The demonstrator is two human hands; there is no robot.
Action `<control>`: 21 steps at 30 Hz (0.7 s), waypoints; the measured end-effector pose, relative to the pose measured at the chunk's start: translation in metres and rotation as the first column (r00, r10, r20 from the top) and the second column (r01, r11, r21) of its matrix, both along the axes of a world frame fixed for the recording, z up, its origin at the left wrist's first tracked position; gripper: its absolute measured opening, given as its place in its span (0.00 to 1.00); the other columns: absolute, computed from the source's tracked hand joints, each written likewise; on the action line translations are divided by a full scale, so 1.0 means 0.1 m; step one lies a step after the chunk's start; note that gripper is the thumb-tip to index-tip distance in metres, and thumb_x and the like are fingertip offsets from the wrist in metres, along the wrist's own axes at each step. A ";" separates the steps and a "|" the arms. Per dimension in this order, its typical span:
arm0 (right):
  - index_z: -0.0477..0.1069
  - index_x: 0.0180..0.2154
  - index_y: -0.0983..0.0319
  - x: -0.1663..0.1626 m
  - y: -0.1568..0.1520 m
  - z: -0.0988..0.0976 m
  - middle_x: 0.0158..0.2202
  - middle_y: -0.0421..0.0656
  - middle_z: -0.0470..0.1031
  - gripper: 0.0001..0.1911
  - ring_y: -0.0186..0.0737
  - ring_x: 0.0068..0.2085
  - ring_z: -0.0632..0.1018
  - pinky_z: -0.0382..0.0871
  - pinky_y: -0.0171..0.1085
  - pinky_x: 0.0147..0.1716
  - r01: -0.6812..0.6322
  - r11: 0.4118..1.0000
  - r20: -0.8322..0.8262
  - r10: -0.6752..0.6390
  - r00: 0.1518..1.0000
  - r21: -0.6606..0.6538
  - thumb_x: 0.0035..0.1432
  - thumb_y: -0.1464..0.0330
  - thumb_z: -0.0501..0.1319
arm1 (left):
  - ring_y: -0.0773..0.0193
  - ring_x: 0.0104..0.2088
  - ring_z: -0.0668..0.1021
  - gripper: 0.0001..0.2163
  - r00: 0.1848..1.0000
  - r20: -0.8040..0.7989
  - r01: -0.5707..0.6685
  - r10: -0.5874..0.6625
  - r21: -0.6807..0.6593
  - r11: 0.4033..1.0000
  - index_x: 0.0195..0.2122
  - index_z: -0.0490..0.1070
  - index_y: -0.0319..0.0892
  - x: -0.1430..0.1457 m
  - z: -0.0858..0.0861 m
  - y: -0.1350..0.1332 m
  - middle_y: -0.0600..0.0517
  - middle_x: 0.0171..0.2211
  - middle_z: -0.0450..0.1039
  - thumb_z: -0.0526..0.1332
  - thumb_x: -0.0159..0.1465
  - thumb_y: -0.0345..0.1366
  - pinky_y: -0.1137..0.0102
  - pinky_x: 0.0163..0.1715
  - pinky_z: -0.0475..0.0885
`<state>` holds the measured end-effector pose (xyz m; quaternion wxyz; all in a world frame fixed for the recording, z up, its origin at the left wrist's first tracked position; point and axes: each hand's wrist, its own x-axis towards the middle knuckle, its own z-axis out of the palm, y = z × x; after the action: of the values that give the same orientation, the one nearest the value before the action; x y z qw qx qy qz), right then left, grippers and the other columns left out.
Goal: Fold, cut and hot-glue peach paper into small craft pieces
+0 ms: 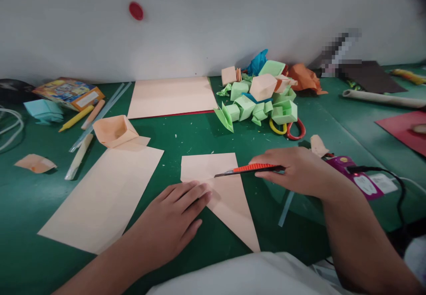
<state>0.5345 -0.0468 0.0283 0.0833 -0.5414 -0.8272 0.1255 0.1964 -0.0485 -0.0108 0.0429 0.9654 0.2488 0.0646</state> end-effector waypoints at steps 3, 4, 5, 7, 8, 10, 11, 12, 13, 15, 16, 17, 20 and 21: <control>0.78 0.48 0.51 0.01 0.00 0.00 0.44 0.40 0.83 0.13 0.48 0.41 0.82 0.70 0.41 0.36 0.000 1.000 -0.001 0.000 1.000 0.005 0.67 0.59 0.58 | 0.53 0.63 0.70 0.20 1.000 0.008 0.000 0.001 -0.004 1.000 0.65 0.65 0.46 0.00 0.00 0.00 0.50 0.66 0.66 0.53 0.73 0.37 0.58 0.61 0.67; 0.79 0.48 0.51 0.02 0.00 0.00 0.44 0.40 0.83 0.13 0.48 0.41 0.82 0.70 0.41 0.36 -0.002 1.000 -0.002 0.002 1.000 0.003 0.68 0.59 0.58 | 0.53 0.63 0.70 0.20 1.000 0.007 0.000 0.000 -0.005 1.000 0.65 0.65 0.46 0.00 0.00 0.00 0.50 0.66 0.66 0.53 0.73 0.37 0.57 0.61 0.67; 0.79 0.48 0.51 0.02 0.00 0.00 0.44 0.40 0.83 0.13 0.48 0.41 0.82 0.71 0.41 0.36 -0.003 1.000 -0.004 0.003 1.000 -0.001 0.68 0.59 0.58 | 0.53 0.63 0.69 0.20 1.000 0.005 0.002 -0.002 -0.004 1.000 0.65 0.65 0.46 0.00 0.01 0.00 0.50 0.66 0.66 0.53 0.73 0.37 0.57 0.61 0.67; 0.79 0.48 0.51 0.02 0.00 0.00 0.44 0.39 0.83 0.13 0.47 0.41 0.82 0.71 0.41 0.37 -0.004 1.000 -0.009 0.004 1.000 -0.008 0.68 0.59 0.58 | 0.53 0.63 0.69 0.20 1.000 0.001 0.004 -0.004 -0.003 1.000 0.65 0.65 0.46 -0.01 0.01 0.00 0.51 0.66 0.65 0.53 0.73 0.37 0.57 0.61 0.67; 0.79 0.49 0.51 0.03 0.00 0.00 0.44 0.39 0.83 0.14 0.47 0.42 0.82 0.71 0.41 0.37 -0.002 1.000 -0.012 0.001 1.000 -0.011 0.68 0.58 0.58 | 0.53 0.63 0.69 0.20 1.000 0.000 0.006 -0.006 -0.003 1.000 0.65 0.65 0.46 -0.01 0.01 0.00 0.51 0.67 0.65 0.52 0.73 0.37 0.57 0.60 0.67; 0.78 0.49 0.51 0.03 0.00 0.00 0.45 0.40 0.83 0.14 0.47 0.42 0.82 0.71 0.40 0.37 0.008 1.000 -0.015 -0.008 1.000 -0.015 0.67 0.58 0.58 | 0.53 0.63 0.69 0.20 1.000 -0.004 0.009 -0.009 -0.002 1.000 0.65 0.65 0.46 -0.01 0.01 0.00 0.51 0.67 0.65 0.52 0.73 0.36 0.57 0.60 0.67; 0.78 0.49 0.51 0.03 0.00 0.00 0.45 0.40 0.83 0.14 0.47 0.42 0.82 0.71 0.40 0.37 0.011 1.000 -0.015 -0.011 1.000 -0.016 0.67 0.58 0.58 | 0.53 0.63 0.69 0.20 1.000 -0.006 0.009 -0.009 -0.001 1.000 0.65 0.65 0.46 -0.01 0.00 0.00 0.51 0.67 0.65 0.52 0.73 0.36 0.57 0.60 0.67; 0.78 0.49 0.51 0.04 0.00 0.00 0.45 0.40 0.83 0.14 0.47 0.42 0.82 0.71 0.40 0.37 0.009 1.000 -0.016 -0.010 1.000 -0.018 0.67 0.58 0.58 | 0.53 0.63 0.69 0.20 1.000 -0.009 0.007 -0.007 0.000 1.000 0.65 0.65 0.46 -0.01 0.00 0.00 0.51 0.66 0.66 0.52 0.73 0.36 0.57 0.60 0.67; 0.78 0.49 0.50 0.04 0.00 0.00 0.45 0.39 0.83 0.14 0.47 0.42 0.82 0.71 0.40 0.37 0.007 1.000 -0.017 -0.007 1.000 -0.020 0.67 0.58 0.58 | 0.53 0.63 0.69 0.20 1.000 -0.011 0.006 -0.006 0.002 1.000 0.65 0.64 0.46 -0.01 0.00 0.00 0.51 0.66 0.66 0.52 0.73 0.36 0.57 0.60 0.67; 0.79 0.49 0.50 0.04 0.00 0.00 0.44 0.39 0.83 0.13 0.46 0.41 0.82 0.70 0.39 0.36 0.004 1.000 -0.016 -0.004 1.000 -0.018 0.67 0.59 0.58 | 0.53 0.63 0.69 0.20 1.000 -0.010 0.002 -0.002 0.002 1.000 0.65 0.64 0.46 0.00 -0.01 0.00 0.51 0.66 0.66 0.52 0.73 0.36 0.57 0.60 0.67; 0.79 0.49 0.49 0.04 0.00 -0.01 0.44 0.39 0.83 0.13 0.46 0.41 0.82 0.70 0.39 0.35 0.004 1.000 -0.014 -0.005 1.000 -0.013 0.67 0.59 0.58 | 0.53 0.63 0.69 0.20 1.000 -0.007 0.001 -0.001 0.001 1.000 0.65 0.64 0.46 0.00 -0.01 0.00 0.51 0.66 0.66 0.52 0.73 0.36 0.57 0.60 0.67; 0.79 0.49 0.49 0.04 0.00 -0.01 0.43 0.39 0.83 0.13 0.46 0.41 0.82 0.70 0.39 0.35 0.007 1.000 -0.010 -0.007 1.000 -0.009 0.67 0.59 0.58 | 0.53 0.63 0.69 0.20 1.000 -0.004 0.002 -0.002 0.000 1.000 0.65 0.65 0.46 0.00 -0.01 0.00 0.51 0.66 0.66 0.52 0.73 0.36 0.57 0.60 0.67; 0.79 0.49 0.50 0.05 0.00 -0.01 0.42 0.40 0.83 0.14 0.46 0.40 0.82 0.70 0.39 0.34 0.014 1.000 0.004 -0.014 1.000 0.001 0.67 0.59 0.59 | 0.54 0.62 0.70 0.20 1.000 -0.001 0.008 -0.008 0.001 1.000 0.65 0.65 0.46 0.00 0.00 0.02 0.51 0.66 0.66 0.51 0.73 0.36 0.57 0.60 0.67; 0.79 0.49 0.50 0.05 0.00 -0.01 0.41 0.40 0.83 0.14 0.46 0.39 0.82 0.70 0.39 0.34 0.014 1.000 0.005 -0.014 1.000 0.000 0.67 0.59 0.58 | 0.54 0.62 0.70 0.20 1.000 -0.003 0.010 -0.010 0.004 1.000 0.65 0.65 0.46 0.00 0.00 0.02 0.51 0.66 0.67 0.51 0.73 0.36 0.57 0.60 0.67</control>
<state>0.5392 -0.0469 0.0278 0.0820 -0.5473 -0.8237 0.1236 0.1965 -0.0467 -0.0108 0.0412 0.9669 0.2438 0.0635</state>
